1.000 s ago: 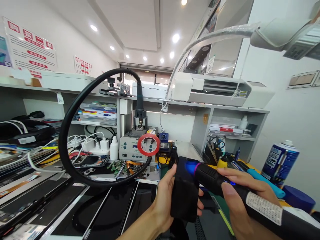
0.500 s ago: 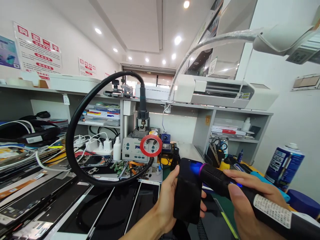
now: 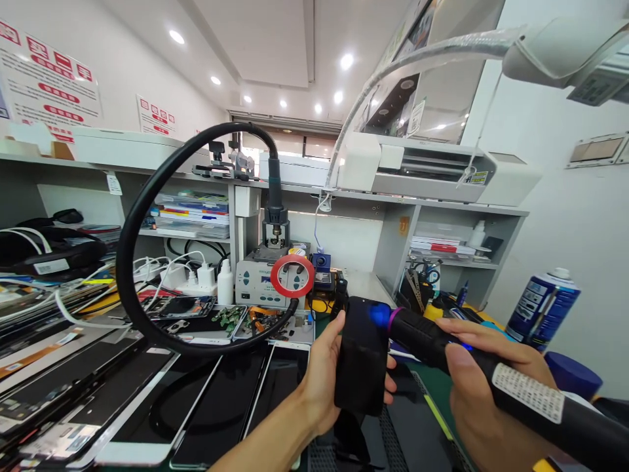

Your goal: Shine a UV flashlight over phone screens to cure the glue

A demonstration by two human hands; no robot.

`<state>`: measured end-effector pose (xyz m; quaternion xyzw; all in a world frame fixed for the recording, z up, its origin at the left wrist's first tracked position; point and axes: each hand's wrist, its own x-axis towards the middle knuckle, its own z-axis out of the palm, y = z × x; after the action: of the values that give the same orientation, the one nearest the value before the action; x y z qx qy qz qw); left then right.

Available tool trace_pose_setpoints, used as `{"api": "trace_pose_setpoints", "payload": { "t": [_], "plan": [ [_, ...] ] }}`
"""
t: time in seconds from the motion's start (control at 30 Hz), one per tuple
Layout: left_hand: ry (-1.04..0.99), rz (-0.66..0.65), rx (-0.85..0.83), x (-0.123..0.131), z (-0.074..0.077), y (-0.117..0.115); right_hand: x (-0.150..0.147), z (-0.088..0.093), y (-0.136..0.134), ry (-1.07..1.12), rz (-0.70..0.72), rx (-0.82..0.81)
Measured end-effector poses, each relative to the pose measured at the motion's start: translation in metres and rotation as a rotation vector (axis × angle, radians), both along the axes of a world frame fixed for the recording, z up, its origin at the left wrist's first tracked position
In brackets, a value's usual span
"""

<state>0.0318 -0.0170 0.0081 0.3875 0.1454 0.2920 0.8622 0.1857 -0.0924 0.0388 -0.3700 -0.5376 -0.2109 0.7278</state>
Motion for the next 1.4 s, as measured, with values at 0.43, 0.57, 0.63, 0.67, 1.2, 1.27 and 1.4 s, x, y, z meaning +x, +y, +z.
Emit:
{"api": "trace_pose_setpoints", "payload": {
  "t": [0.43,0.57,0.63,0.67,1.2,1.27,1.4],
  "plan": [
    [-0.046,-0.023,0.013,-0.003,-0.002,0.002,0.002,0.001,0.001,0.009,-0.021,0.019],
    [-0.046,-0.006,0.025,-0.003,-0.002,0.002,0.002,0.001,0.002,-0.018,-0.037,0.042],
    [-0.046,-0.003,0.025,-0.003,-0.002,0.002,0.001,0.002,0.001,-0.012,-0.038,0.031],
    [-0.047,-0.004,0.026,-0.003,-0.003,0.001,0.001,0.003,0.0,0.001,-0.034,0.019],
    [0.018,-0.007,0.062,-0.005,0.005,-0.003,-0.008,0.014,-0.004,0.173,-0.042,0.007],
    [0.019,-0.004,0.057,-0.005,0.005,-0.003,-0.008,0.014,-0.002,0.163,-0.069,0.04],
    [0.033,0.006,0.038,-0.005,0.008,-0.002,-0.005,0.011,0.004,0.186,0.033,0.12]
  ]
}}
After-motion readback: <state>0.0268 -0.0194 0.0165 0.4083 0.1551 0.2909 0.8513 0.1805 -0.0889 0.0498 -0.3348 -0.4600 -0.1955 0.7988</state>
